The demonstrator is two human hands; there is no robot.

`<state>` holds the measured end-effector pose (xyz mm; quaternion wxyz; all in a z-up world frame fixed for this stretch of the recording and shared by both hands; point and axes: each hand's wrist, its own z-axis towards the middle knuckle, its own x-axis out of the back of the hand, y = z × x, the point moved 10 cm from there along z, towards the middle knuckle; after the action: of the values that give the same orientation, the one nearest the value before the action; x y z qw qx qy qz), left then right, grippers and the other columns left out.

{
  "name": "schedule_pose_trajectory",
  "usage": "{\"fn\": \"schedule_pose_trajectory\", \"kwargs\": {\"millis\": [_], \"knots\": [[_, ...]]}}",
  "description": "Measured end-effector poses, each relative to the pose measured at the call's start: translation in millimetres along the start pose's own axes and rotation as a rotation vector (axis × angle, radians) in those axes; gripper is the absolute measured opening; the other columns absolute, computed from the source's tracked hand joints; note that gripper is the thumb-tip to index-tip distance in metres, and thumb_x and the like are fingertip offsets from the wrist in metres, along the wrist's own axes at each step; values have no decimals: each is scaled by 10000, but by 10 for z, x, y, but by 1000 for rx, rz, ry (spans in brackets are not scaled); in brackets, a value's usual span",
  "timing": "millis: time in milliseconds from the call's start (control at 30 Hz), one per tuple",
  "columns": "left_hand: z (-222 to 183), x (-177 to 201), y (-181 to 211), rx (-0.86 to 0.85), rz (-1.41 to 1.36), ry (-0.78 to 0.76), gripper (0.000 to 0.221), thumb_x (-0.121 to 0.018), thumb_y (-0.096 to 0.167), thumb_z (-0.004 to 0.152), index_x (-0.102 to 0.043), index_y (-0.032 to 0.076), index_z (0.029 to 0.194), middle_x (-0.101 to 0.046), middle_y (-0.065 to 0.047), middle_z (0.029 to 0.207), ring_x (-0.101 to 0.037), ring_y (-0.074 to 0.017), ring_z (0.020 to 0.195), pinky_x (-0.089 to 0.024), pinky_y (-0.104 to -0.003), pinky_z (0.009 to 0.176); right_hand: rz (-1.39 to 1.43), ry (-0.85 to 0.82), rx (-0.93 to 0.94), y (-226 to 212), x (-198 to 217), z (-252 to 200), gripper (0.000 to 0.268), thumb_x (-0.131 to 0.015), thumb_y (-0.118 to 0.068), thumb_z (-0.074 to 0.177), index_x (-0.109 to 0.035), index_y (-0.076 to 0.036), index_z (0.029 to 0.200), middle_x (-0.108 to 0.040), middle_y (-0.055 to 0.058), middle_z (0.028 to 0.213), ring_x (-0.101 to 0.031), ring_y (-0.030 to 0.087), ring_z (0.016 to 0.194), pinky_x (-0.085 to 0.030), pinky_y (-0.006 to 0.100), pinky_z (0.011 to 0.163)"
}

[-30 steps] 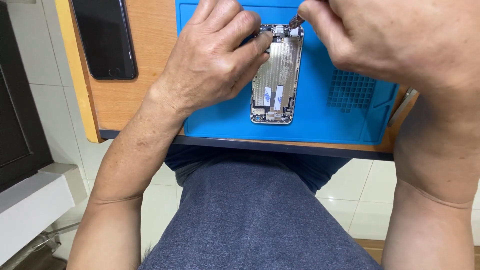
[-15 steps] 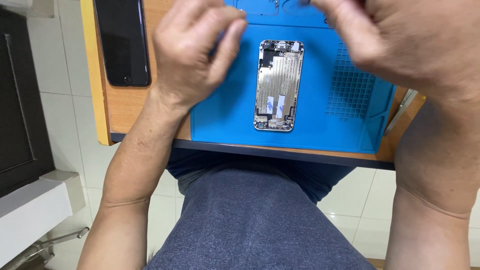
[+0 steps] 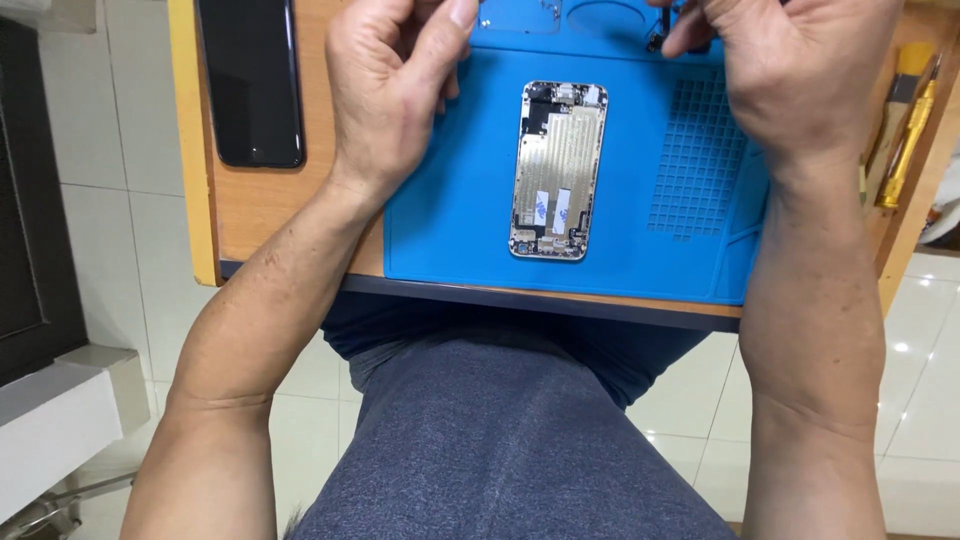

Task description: Repairing the internal components of a mobile phone using precision tools like a screwdriver and tweezers on an anti-static mat.

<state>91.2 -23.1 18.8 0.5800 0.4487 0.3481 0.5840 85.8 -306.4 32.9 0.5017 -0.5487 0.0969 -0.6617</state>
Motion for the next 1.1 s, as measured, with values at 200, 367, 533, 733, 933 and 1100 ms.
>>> {"fn": "schedule_pose_trajectory", "kwargs": {"millis": [200, 367, 533, 733, 933, 1100], "knots": [[20, 26, -137, 153, -132, 17, 286, -583, 327, 1204, -662, 76, 1093, -658, -34, 825, -617, -119, 624, -477, -241, 510, 178, 54, 70, -187, -81, 195, 214, -661, 102, 1479, -732, 268, 1363, -782, 410, 1307, -807, 432, 1048, -682, 472, 896], [19, 37, -197, 205, -202, 26, 298, -582, 349, 1196, -686, 81, 1115, -664, -25, 844, -625, -104, 628, -486, -222, 495, 109, 42, 57, -140, -164, 199, 299, -732, -38, 1445, -735, 231, 1312, -769, 326, 1169, -809, 380, 947, -612, 411, 786], [14, 9, -189, 179, -187, 8, 295, -577, 346, 1206, -689, 76, 1166, -664, -29, 859, -632, -104, 636, -503, -214, 499, 98, 3, 35, -217, -232, 239, 290, -711, -89, 1425, -730, 197, 1373, -775, 328, 1264, -823, 379, 971, -575, 377, 783], [18, -40, -174, 176, -189, -26, 247, -583, 319, 1202, -670, 89, 1181, -647, -26, 873, -627, -104, 655, -503, -217, 508, 62, 5, 8, -174, -275, 228, 263, -754, -93, 1413, -760, 165, 1360, -773, 269, 1144, -819, 334, 918, -541, 340, 743], [30, -66, -141, 154, -176, -51, 220, -570, 309, 1211, -649, 109, 1168, -631, -17, 865, -611, -94, 654, -495, -209, 511, 38, 9, 19, -184, -275, 237, 196, -771, -22, 1415, -774, 164, 1354, -792, 266, 1153, -829, 329, 918, -550, 334, 732], [30, -72, -147, 154, -173, -55, 184, -584, 293, 1208, -653, 129, 1160, -629, -11, 864, -609, -94, 648, -496, -211, 511, 36, 0, 15, -149, -300, 238, 159, -797, 2, 1415, -778, 150, 1359, -775, 233, 1108, -797, 298, 906, -552, 345, 772]]}}
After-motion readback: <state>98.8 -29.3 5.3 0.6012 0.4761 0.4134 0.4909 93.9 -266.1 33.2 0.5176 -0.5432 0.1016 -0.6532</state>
